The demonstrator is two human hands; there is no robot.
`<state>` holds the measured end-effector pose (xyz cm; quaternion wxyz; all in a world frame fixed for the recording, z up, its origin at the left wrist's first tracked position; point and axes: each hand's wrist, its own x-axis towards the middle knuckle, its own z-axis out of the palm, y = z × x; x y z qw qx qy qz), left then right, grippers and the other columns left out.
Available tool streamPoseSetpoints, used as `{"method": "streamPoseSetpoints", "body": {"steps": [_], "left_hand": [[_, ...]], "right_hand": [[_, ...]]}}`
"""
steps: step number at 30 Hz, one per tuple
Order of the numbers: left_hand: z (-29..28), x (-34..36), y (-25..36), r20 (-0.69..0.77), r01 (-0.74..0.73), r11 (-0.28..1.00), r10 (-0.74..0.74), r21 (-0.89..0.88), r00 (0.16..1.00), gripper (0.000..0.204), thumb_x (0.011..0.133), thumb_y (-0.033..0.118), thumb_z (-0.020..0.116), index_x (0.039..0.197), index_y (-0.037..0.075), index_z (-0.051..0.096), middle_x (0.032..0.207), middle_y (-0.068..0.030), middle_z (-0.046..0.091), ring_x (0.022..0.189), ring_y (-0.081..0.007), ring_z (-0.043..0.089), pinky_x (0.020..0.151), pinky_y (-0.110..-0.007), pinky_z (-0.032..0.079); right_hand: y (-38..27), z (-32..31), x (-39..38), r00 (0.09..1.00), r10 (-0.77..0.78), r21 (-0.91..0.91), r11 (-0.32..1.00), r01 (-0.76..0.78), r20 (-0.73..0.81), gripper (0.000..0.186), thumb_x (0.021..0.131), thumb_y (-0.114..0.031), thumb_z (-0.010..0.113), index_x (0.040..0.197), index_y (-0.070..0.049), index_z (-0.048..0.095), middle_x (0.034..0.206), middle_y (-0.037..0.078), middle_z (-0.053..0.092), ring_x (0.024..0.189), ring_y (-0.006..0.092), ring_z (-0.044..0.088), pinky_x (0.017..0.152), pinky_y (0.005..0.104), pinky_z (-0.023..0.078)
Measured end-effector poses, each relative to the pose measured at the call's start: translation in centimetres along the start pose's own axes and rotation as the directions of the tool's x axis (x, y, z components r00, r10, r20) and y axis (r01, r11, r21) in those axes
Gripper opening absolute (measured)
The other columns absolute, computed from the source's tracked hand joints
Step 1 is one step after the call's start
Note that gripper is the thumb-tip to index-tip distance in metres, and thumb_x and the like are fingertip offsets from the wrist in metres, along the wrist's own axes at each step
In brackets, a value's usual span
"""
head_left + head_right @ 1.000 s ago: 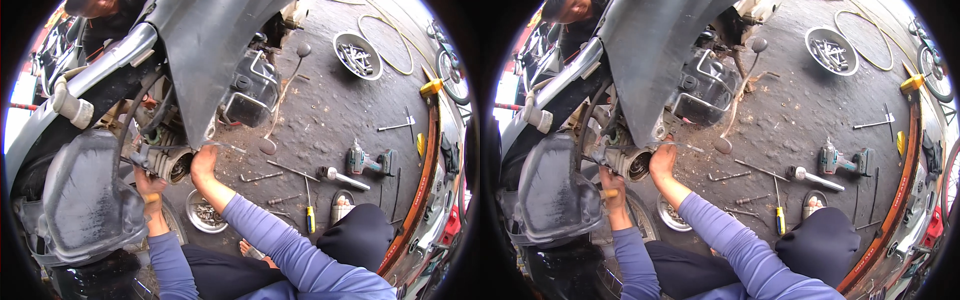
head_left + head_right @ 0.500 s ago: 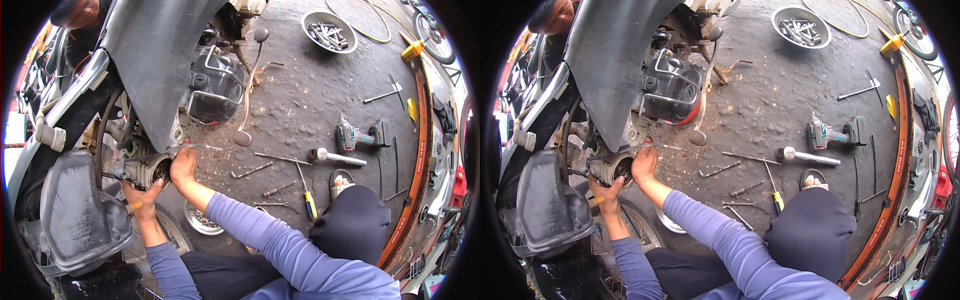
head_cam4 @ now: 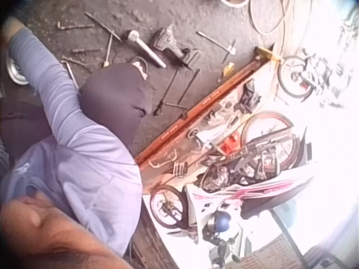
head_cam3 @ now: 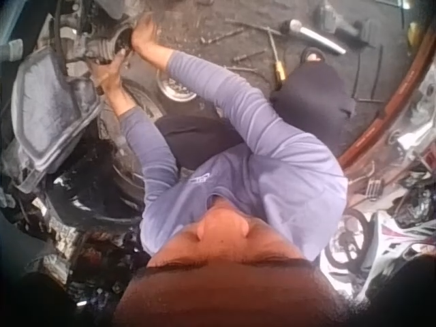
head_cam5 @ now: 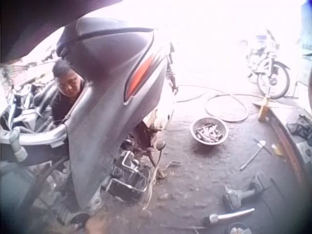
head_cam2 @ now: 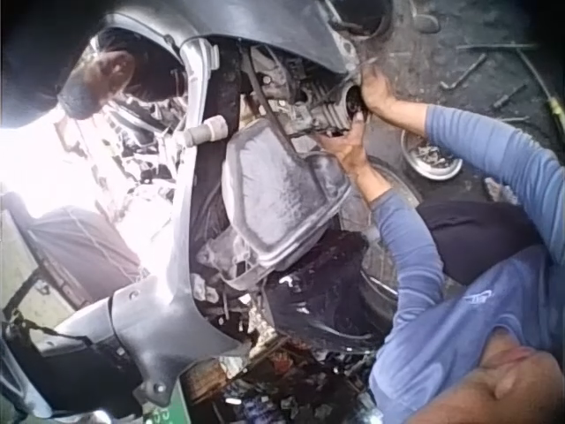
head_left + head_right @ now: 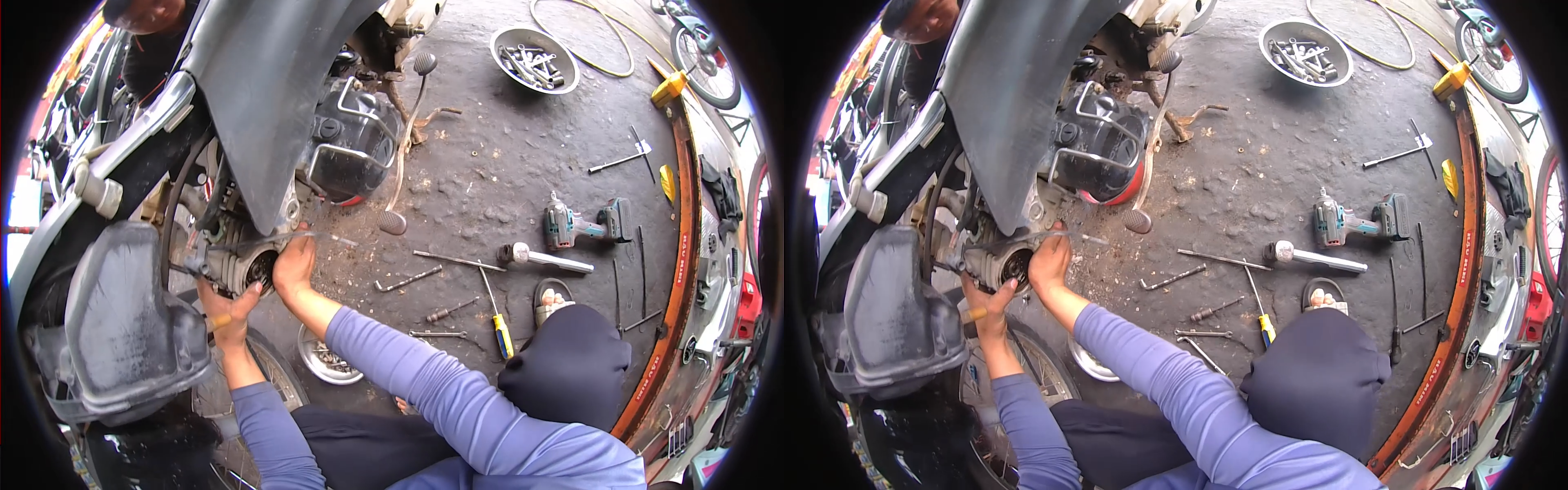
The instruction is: Repairing a motorcycle engine by using a hammer and a rod to tap a part into place.
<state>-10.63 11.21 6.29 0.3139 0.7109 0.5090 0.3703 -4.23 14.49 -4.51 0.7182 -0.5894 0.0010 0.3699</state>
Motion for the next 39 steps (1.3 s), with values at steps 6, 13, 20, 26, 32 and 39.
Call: {"method": "streamPoseSetpoints", "body": {"steps": [6, 13, 20, 26, 32, 39], "left_hand": [[-0.7, -0.1, -0.6, 0.034, -0.091, 0.993, 0.089, 0.068, 0.995, 0.078, 0.062, 0.010, 0.079, 0.129, -0.002, 0.040, 0.120, -0.0117, 0.051, 0.109, -0.0220, 0.051, 0.100, -0.033, 0.036], [-1.0, 0.4, -0.8, 0.087, -0.114, 0.992, 0.108, 0.058, 0.990, 0.082, 0.062, 0.008, 0.079, 0.132, -0.002, 0.037, 0.123, -0.0142, 0.050, 0.111, -0.0247, 0.050, 0.101, -0.034, 0.036], [-0.8, 0.1, -0.8, 0.048, -0.048, 0.999, 0.046, 0.027, 0.998, 0.084, 0.061, 0.008, 0.078, 0.133, -0.004, 0.035, 0.124, -0.0141, 0.049, 0.112, -0.0242, 0.048, 0.102, -0.034, 0.034], [-0.8, 0.2, -0.4, 0.050, -0.031, 0.999, 0.032, -0.028, 0.998, 0.078, 0.062, 0.008, 0.076, 0.130, -0.003, 0.039, 0.121, -0.0131, 0.051, 0.109, -0.0225, 0.051, 0.100, -0.034, 0.036], [-1.1, 0.3, -2.6, -0.033, -0.038, 0.996, 0.035, -0.083, 0.999, 0.062, 0.077, 0.020, 0.073, 0.128, -0.002, 0.045, 0.120, -0.0105, 0.054, 0.113, -0.0212, 0.049, 0.101, -0.034, 0.034], [0.3, 1.1, -5.7, -0.343, -0.171, 0.979, 0.123, -0.111, 0.931, 0.048, 0.092, 0.037, 0.060, 0.120, -0.001, 0.055, 0.124, -0.0092, 0.053, 0.116, -0.0185, 0.046, 0.101, -0.032, 0.032]], "right_hand": [[-0.9, -1.0, 0.5, 0.996, 0.043, -0.065, 0.997, -0.038, 0.082, 0.049, 0.099, -0.028, 0.028, 0.116, 0.011, 0.052, 0.119, 0.034, 0.052, 0.115, 0.0473, 0.045, 0.100, 0.0450, 0.035], [-1.0, 0.3, 0.0, 0.997, -0.045, -0.115, 0.993, 0.038, -0.057, 0.047, 0.099, -0.027, 0.030, 0.108, 0.011, 0.055, 0.113, 0.035, 0.054, 0.111, 0.0487, 0.047, 0.097, 0.0456, 0.036], [-1.0, 0.1, -0.2, 0.998, -0.011, 0.013, 1.000, 0.012, -0.067, 0.048, 0.100, -0.030, 0.030, 0.108, 0.010, 0.055, 0.110, 0.035, 0.055, 0.108, 0.0488, 0.048, 0.094, 0.0464, 0.036], [-1.0, -0.2, 0.1, 0.997, 0.049, -0.084, 0.995, -0.043, 0.066, 0.052, 0.100, -0.032, 0.027, 0.120, 0.010, 0.050, 0.124, 0.034, 0.049, 0.120, 0.0453, 0.043, 0.104, 0.0430, 0.033], [-0.1, -0.4, 0.8, 0.989, 0.042, -0.008, 0.999, -0.042, 0.143, 0.056, 0.099, -0.035, 0.025, 0.126, 0.009, 0.047, 0.129, 0.031, 0.048, 0.124, 0.0381, 0.044, 0.106, 0.0365, 0.031], [-1.1, -0.7, 0.1, 0.998, -0.040, -0.009, 0.999, 0.040, 0.046, 0.051, 0.098, -0.029, 0.029, 0.120, 0.012, 0.050, 0.124, 0.032, 0.051, 0.120, 0.0421, 0.045, 0.104, 0.0400, 0.033]]}}
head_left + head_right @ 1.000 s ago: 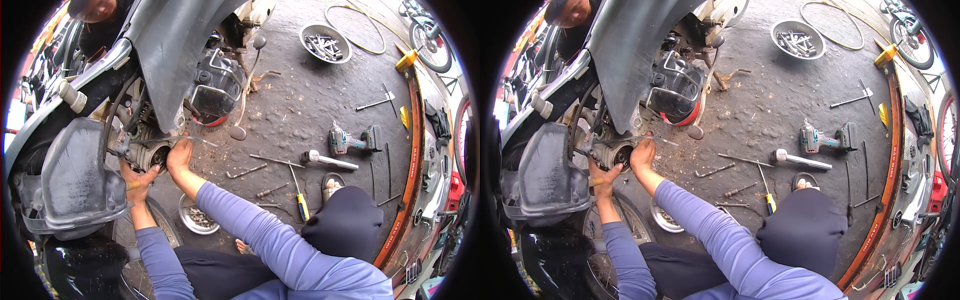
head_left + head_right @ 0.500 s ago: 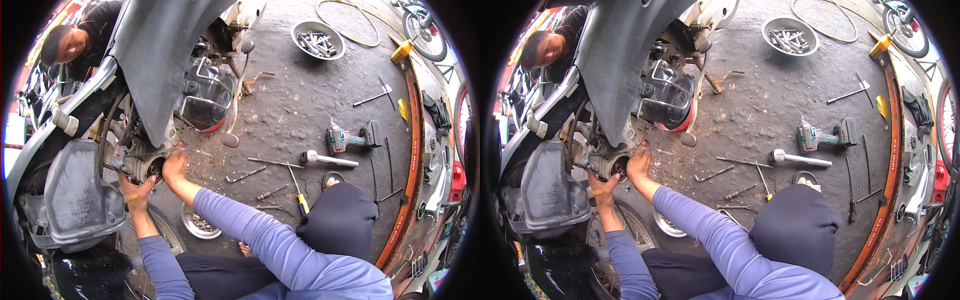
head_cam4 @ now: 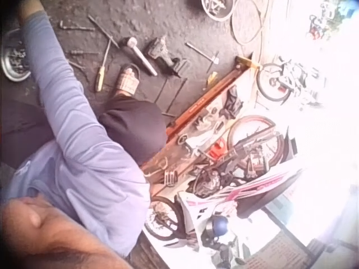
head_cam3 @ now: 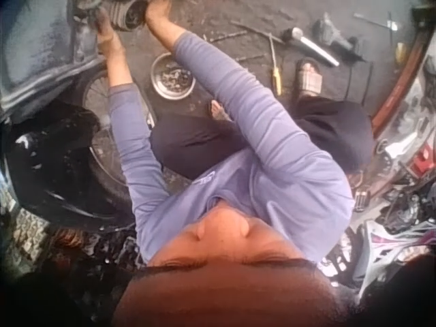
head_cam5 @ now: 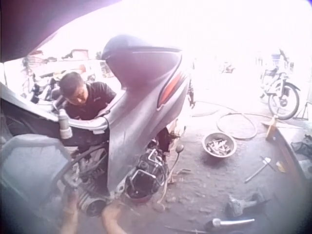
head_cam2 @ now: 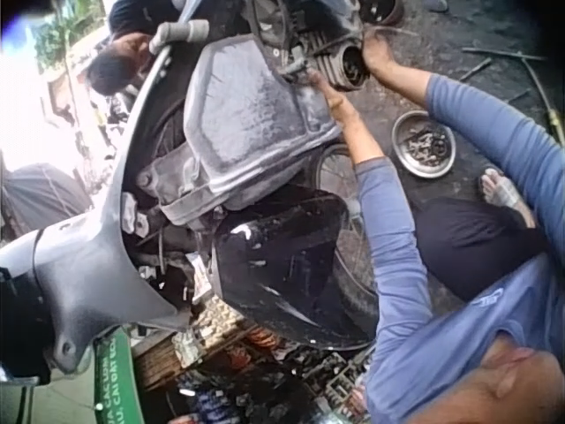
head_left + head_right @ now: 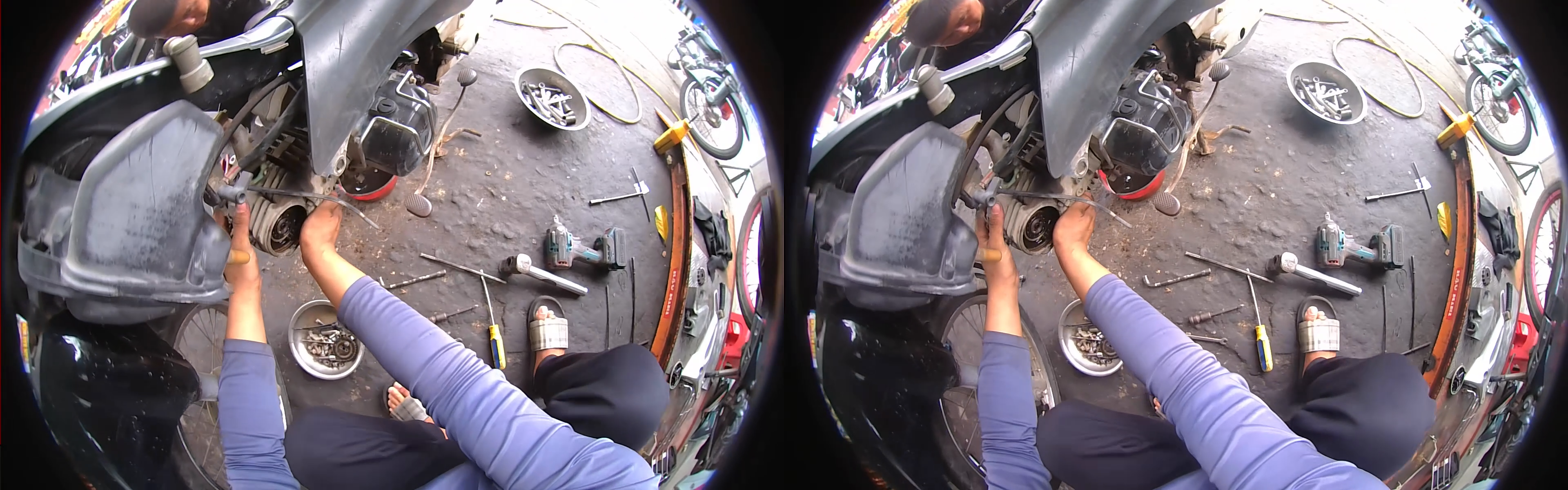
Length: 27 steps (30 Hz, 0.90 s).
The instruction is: Repairing a motorcycle engine by using a hammer and a rod to tap a part into place.
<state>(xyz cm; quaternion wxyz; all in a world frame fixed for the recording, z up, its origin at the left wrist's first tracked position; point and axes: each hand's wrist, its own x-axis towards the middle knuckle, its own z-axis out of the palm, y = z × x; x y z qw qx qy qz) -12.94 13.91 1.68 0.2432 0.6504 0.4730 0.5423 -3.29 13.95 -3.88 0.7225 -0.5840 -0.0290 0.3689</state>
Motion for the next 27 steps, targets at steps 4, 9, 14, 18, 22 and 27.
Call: {"method": "streamPoseSetpoints", "body": {"steps": [4, 9, 14, 18, 22, 27], "left_hand": [[0.2, 1.5, -0.7, 0.016, -0.133, 0.990, 0.133, 0.049, 0.991, 0.036, 0.094, 0.030, 0.059, 0.113, 0.000, 0.059, 0.109, -0.0043, 0.061, 0.101, -0.0122, 0.053, 0.092, -0.028, 0.039], [0.7, 1.6, -1.0, 0.027, -0.122, 0.991, 0.121, 0.049, 0.992, 0.046, 0.094, 0.033, 0.058, 0.123, -0.002, 0.055, 0.124, -0.0083, 0.058, 0.114, -0.0150, 0.051, 0.099, -0.029, 0.035], [0.3, 3.9, -4.8, 0.077, 0.029, 0.995, -0.022, -0.091, 0.997, 0.042, 0.091, 0.029, 0.063, 0.120, -0.001, 0.058, 0.121, -0.0088, 0.060, 0.112, -0.0174, 0.053, 0.099, -0.031, 0.036], [0.5, 2.3, -3.5, 0.152, -0.058, 0.991, 0.077, -0.124, 0.985, 0.043, 0.089, 0.026, 0.065, 0.121, -0.001, 0.057, 0.122, -0.0098, 0.059, 0.112, -0.0187, 0.052, 0.099, -0.032, 0.037], [-1.8, 1.9, -2.7, 0.173, -0.145, 0.985, 0.159, -0.093, 0.972, 0.044, 0.087, 0.023, 0.067, 0.122, -0.001, 0.056, 0.123, -0.0108, 0.058, 0.113, -0.0200, 0.052, 0.098, -0.033, 0.037], [1.4, 0.4, 0.4, 0.212, -0.243, 0.960, 0.269, -0.141, 0.940, 0.047, 0.085, 0.020, 0.070, 0.124, -0.002, 0.054, 0.125, -0.0120, 0.057, 0.113, -0.0216, 0.052, 0.098, -0.035, 0.037]], "right_hand": [[1.0, 1.0, 2.2, 0.999, 0.030, -0.001, 1.000, -0.030, -0.021, 0.054, 0.098, -0.034, 0.028, 0.118, 0.010, 0.052, 0.118, 0.033, 0.053, 0.113, 0.0448, 0.049, 0.098, 0.0426, 0.037], [-0.9, -0.1, 1.1, 0.987, 0.152, -0.103, 0.982, -0.156, -0.052, 0.054, 0.096, -0.032, 0.025, 0.114, 0.009, 0.055, 0.120, 0.032, 0.052, 0.115, 0.0454, 0.048, 0.099, 0.0434, 0.037], [-1.9, -0.6, 0.7, 0.984, 0.176, -0.083, 0.981, -0.174, 0.009, 0.060, 0.096, -0.037, 0.023, 0.121, 0.009, 0.052, 0.125, 0.031, 0.051, 0.122, 0.0414, 0.046, 0.102, 0.0408, 0.035], [-0.8, -0.6, 1.8, 0.977, 0.196, -0.017, 0.981, -0.196, 0.077, 0.068, 0.095, -0.045, 0.022, 0.124, 0.009, 0.050, 0.130, 0.028, 0.050, 0.125, 0.0386, 0.044, 0.104, 0.0395, 0.033], [2.0, 1.1, 1.7, 0.914, 0.288, 0.213, 0.911, -0.353, 0.286, 0.069, 0.094, -0.052, 0.025, 0.128, 0.002, 0.049, 0.128, 0.018, 0.054, 0.119, 0.0287, 0.050, 0.101, 0.0355, 0.035], [2.4, 0.4, 6.9, 0.898, 0.182, 0.541, 0.744, -0.393, 0.401, 0.058, 0.091, -0.048, 0.034, 0.121, -0.004, 0.055, 0.119, 0.009, 0.058, 0.109, 0.0232, 0.053, 0.096, 0.0321, 0.036]]}}
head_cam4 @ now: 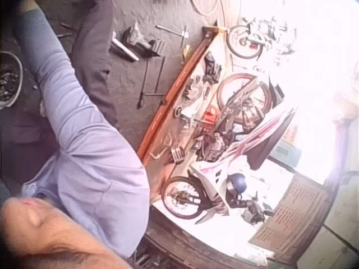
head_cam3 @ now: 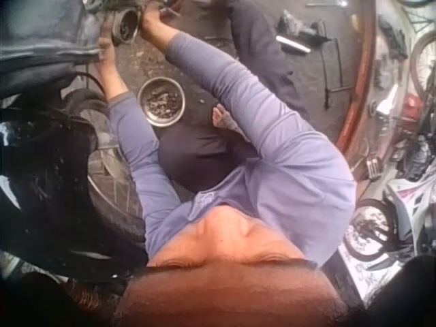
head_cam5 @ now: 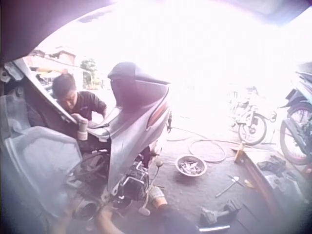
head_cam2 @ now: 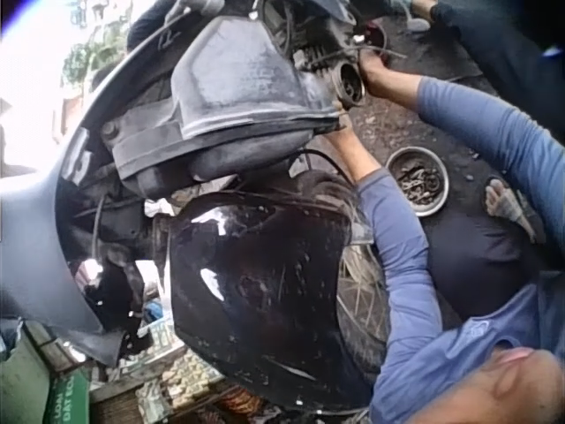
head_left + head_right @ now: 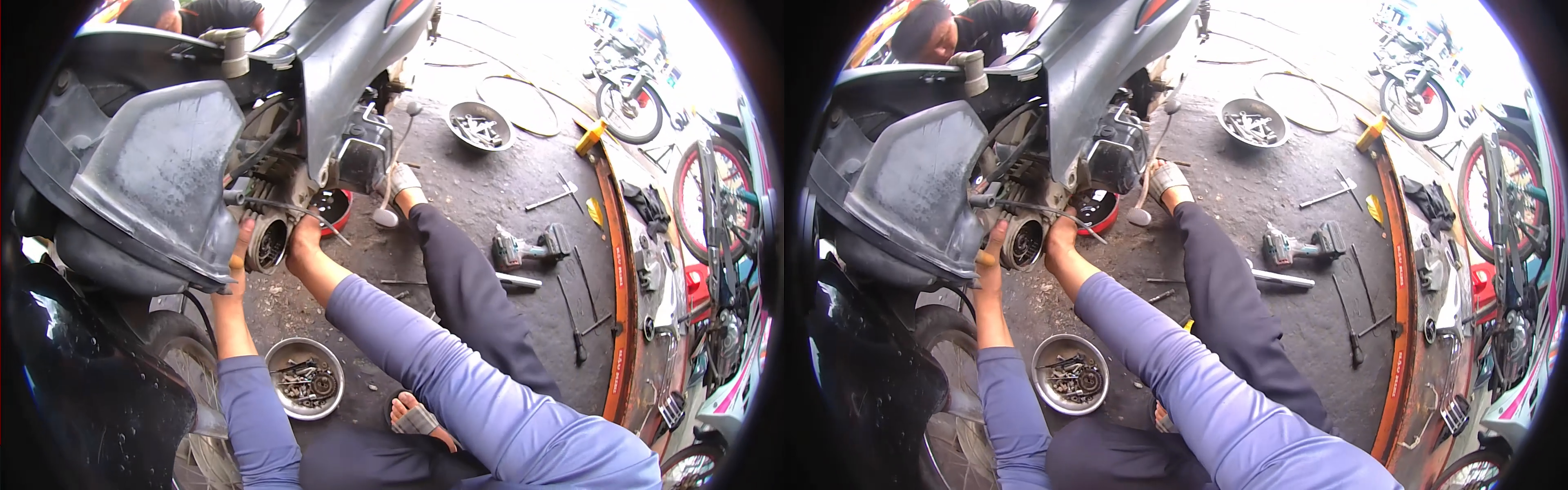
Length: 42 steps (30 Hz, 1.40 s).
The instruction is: Repairing a motorcycle engine by using a hammer and a rod to tap a part into place.
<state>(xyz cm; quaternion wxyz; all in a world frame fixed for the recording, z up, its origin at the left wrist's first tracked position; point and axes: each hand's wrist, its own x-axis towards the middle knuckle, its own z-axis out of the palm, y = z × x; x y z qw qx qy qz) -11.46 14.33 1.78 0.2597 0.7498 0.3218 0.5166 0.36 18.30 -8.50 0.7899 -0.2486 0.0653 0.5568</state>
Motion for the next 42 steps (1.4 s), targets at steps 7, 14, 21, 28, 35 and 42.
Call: {"method": "streamPoseSetpoints", "body": {"steps": [7, 14, 21, 28, 35, 42], "left_hand": [[-1.3, -2.2, -0.6, 0.149, 0.271, 0.961, -0.260, -0.056, 0.954, 0.073, 0.072, 0.010, 0.078, 0.132, -0.004, 0.041, 0.125, -0.0148, 0.052, 0.109, -0.0211, 0.051, 0.094, -0.034, 0.042], [-2.2, -1.8, 3.6, 0.110, 0.462, 0.884, -0.468, 0.075, 0.877, 0.087, 0.066, 0.004, 0.078, 0.136, -0.010, 0.028, 0.126, -0.0192, 0.046, 0.108, -0.0247, 0.052, 0.096, -0.033, 0.041], [-1.8, -1.8, 1.8, 0.048, 0.045, 0.914, -0.070, 0.402, 0.996, 0.089, 0.060, 0.008, 0.080, 0.134, -0.010, 0.033, 0.125, -0.0181, 0.046, 0.114, -0.0273, 0.047, 0.103, -0.035, 0.034], [-2.3, -2.1, 2.1, -0.026, 0.165, 0.922, -0.166, 0.351, 0.986, 0.085, 0.060, 0.030, 0.086, 0.125, -0.009, 0.048, 0.115, -0.0251, 0.057, 0.110, -0.0300, 0.054, 0.099, -0.039, 0.038], [-2.5, -2.2, 1.2, 0.047, 0.109, 0.926, -0.134, 0.361, 0.990, 0.098, 0.060, 0.008, 0.081, 0.138, -0.012, 0.025, 0.130, -0.0205, 0.041, 0.118, -0.0265, 0.043, 0.104, -0.033, 0.032], [-1.4, -1.7, 4.0, 0.061, 0.356, 0.906, -0.378, 0.229, 0.924, 0.088, 0.061, 0.006, 0.079, 0.134, -0.007, 0.032, 0.125, -0.0172, 0.046, 0.114, -0.0248, 0.046, 0.103, -0.033, 0.034]], "right_hand": [[-0.6, 2.3, -4.0, 0.996, -0.081, 0.093, 0.992, 0.083, -0.022, 0.048, 0.096, -0.038, 0.032, 0.114, -0.003, 0.058, 0.106, 0.008, 0.062, 0.096, 0.0223, 0.058, 0.089, 0.0335, 0.043], [1.7, 2.2, -4.0, 0.949, -0.163, -0.013, 0.986, 0.166, -0.270, 0.048, 0.096, -0.034, 0.036, 0.123, 0.002, 0.055, 0.119, 0.009, 0.059, 0.108, 0.0221, 0.054, 0.095, 0.0317, 0.038], [0.4, 1.2, -3.6, 0.965, -0.101, -0.048, 0.995, 0.092, -0.241, 0.050, 0.097, -0.036, 0.035, 0.124, 0.001, 0.053, 0.124, 0.009, 0.056, 0.112, 0.0218, 0.051, 0.098, 0.0318, 0.036], [0.9, 1.9, -4.1, 0.948, -0.148, -0.092, 0.988, 0.127, -0.281, 0.050, 0.097, -0.037, 0.034, 0.121, 0.002, 0.054, 0.118, 0.010, 0.059, 0.107, 0.0222, 0.052, 0.096, 0.0325, 0.036], [1.8, 1.2, -3.9, 0.950, -0.173, -0.095, 0.984, 0.153, -0.261, 0.050, 0.097, -0.037, 0.034, 0.120, 0.002, 0.054, 0.117, 0.012, 0.059, 0.107, 0.0230, 0.052, 0.096, 0.0342, 0.036], [0.5, 1.1, -3.8, 0.960, -0.145, -0.165, 0.980, 0.107, -0.240, 0.053, 0.097, -0.040, 0.032, 0.118, 0.002, 0.056, 0.116, 0.012, 0.059, 0.105, 0.0241, 0.052, 0.094, 0.0339, 0.037]]}}
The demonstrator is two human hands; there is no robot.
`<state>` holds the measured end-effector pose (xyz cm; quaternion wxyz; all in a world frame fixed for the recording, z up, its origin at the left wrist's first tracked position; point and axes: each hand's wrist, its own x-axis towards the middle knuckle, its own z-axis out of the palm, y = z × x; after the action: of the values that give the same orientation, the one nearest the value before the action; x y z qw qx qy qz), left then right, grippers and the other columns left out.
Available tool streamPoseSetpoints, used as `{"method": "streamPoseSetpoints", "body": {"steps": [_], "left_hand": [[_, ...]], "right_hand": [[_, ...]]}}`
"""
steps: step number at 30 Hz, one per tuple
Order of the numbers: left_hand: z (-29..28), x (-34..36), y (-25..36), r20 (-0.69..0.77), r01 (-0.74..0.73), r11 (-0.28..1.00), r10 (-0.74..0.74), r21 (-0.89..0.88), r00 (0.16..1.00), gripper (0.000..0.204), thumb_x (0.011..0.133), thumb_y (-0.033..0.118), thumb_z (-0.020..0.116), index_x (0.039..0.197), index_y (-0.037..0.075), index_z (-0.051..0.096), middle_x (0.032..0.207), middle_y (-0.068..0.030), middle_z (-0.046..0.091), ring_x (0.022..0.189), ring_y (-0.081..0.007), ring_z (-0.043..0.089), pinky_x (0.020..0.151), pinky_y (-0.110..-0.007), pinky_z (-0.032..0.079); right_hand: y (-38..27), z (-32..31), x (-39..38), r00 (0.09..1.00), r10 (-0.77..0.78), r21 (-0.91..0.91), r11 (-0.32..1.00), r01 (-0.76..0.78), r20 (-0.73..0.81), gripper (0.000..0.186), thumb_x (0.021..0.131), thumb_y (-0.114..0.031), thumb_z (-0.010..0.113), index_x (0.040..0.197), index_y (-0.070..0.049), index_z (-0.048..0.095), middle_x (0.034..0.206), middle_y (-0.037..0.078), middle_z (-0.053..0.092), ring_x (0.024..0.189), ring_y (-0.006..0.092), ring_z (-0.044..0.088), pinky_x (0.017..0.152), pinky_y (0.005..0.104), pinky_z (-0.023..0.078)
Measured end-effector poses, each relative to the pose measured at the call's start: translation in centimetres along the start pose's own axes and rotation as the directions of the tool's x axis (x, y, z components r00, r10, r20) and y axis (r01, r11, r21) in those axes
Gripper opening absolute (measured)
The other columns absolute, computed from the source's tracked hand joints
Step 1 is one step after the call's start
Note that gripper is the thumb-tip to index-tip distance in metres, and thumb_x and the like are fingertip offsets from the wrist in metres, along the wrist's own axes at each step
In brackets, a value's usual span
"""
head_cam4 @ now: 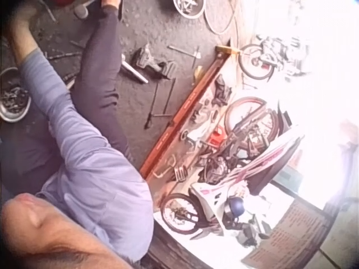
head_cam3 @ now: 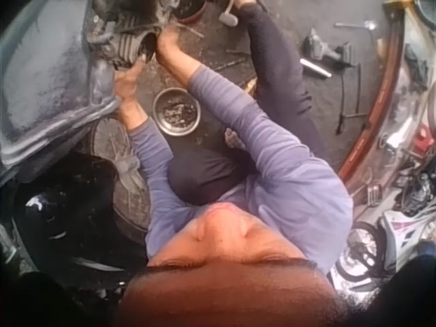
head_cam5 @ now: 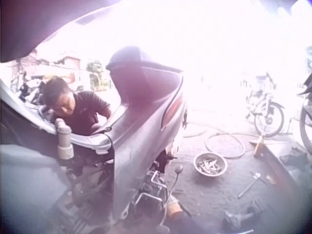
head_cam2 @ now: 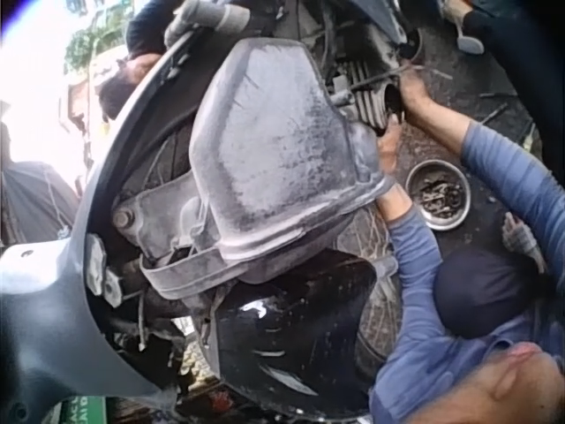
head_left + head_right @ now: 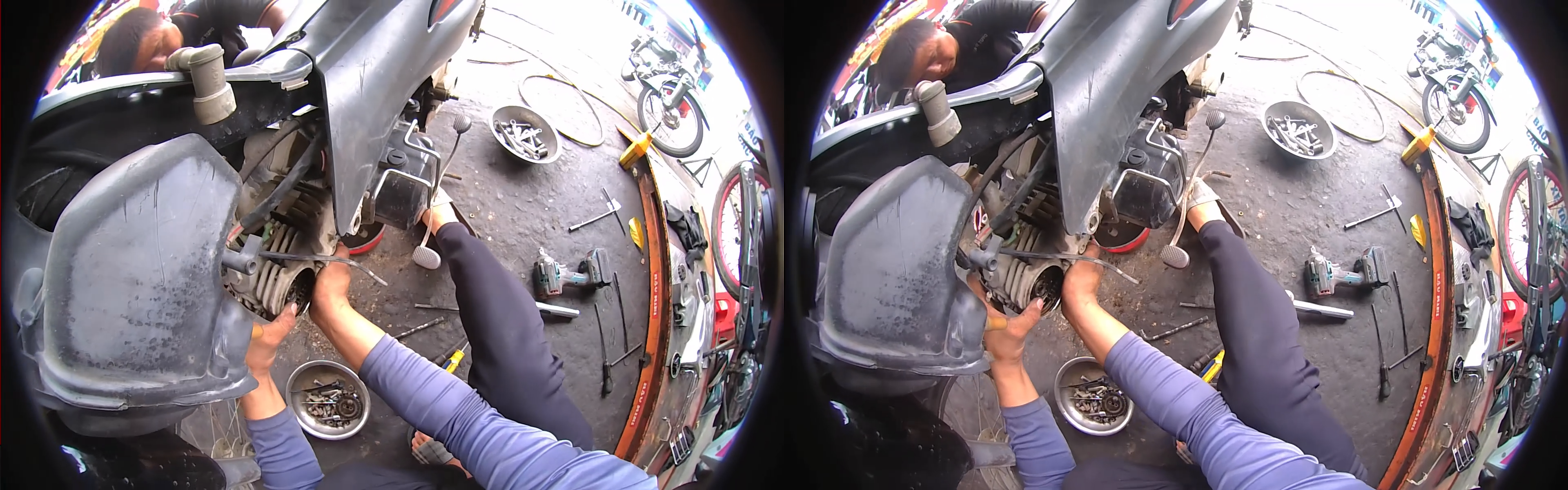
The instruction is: Repairing a motorcycle engine by using a hammer and a rod to tap a part into place.
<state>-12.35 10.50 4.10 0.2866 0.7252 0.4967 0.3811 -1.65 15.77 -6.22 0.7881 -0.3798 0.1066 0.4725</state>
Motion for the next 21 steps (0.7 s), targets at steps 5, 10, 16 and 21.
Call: {"method": "streamPoseSetpoints", "body": {"steps": [5, 10, 16, 21], "left_hand": [[-0.7, 0.5, 0.1, -0.097, -0.259, 0.949, 0.280, 0.181, 0.955, 0.050, 0.060, 0.022, 0.084, 0.098, -0.003, 0.064, 0.092, -0.0173, 0.066, 0.084, -0.0280, 0.064, 0.082, -0.038, 0.049], [-1.6, 1.0, -2.2, -0.024, -0.268, 0.907, 0.291, 0.324, 0.957, 0.096, 0.055, 0.007, 0.081, 0.135, -0.011, 0.030, 0.124, -0.0188, 0.046, 0.114, -0.0261, 0.046, 0.104, -0.033, 0.032], [-0.8, 0.0, 0.4, -0.048, 0.036, 0.995, -0.032, 0.092, 0.998, 0.097, 0.057, 0.010, 0.082, 0.135, -0.011, 0.029, 0.123, -0.0189, 0.046, 0.114, -0.0264, 0.046, 0.103, -0.033, 0.032], [-1.0, 1.0, -2.3, -0.071, -0.225, 0.974, 0.227, 0.031, 0.971, 0.095, 0.060, 0.001, 0.075, 0.139, -0.008, 0.023, 0.125, -0.0175, 0.046, 0.115, -0.0248, 0.046, 0.102, -0.034, 0.034]], "right_hand": [[0.8, 0.6, -0.7, 0.992, -0.004, 0.162, 0.987, -0.016, 0.123, 0.050, 0.098, -0.037, 0.030, 0.121, -0.001, 0.055, 0.118, 0.009, 0.058, 0.108, 0.0208, 0.052, 0.096, 0.0335, 0.036], [-0.3, 1.2, -2.2, 0.999, 0.038, 0.164, 0.986, -0.043, 0.032, 0.049, 0.098, -0.035, 0.029, 0.121, 0.000, 0.053, 0.118, 0.009, 0.058, 0.109, 0.0212, 0.052, 0.096, 0.0335, 0.037], [-0.3, 0.2, -0.9, 0.992, 0.073, 0.049, 0.996, -0.079, 0.104, 0.052, 0.098, -0.039, 0.029, 0.121, 0.001, 0.054, 0.118, 0.009, 0.058, 0.108, 0.0215, 0.052, 0.096, 0.0329, 0.037], [0.6, 1.4, -1.6, 0.998, -0.064, 0.027, 0.998, 0.064, -0.005, 0.053, 0.098, -0.037, 0.029, 0.123, 0.002, 0.053, 0.118, 0.011, 0.059, 0.109, 0.0214, 0.052, 0.097, 0.0323, 0.036]]}}
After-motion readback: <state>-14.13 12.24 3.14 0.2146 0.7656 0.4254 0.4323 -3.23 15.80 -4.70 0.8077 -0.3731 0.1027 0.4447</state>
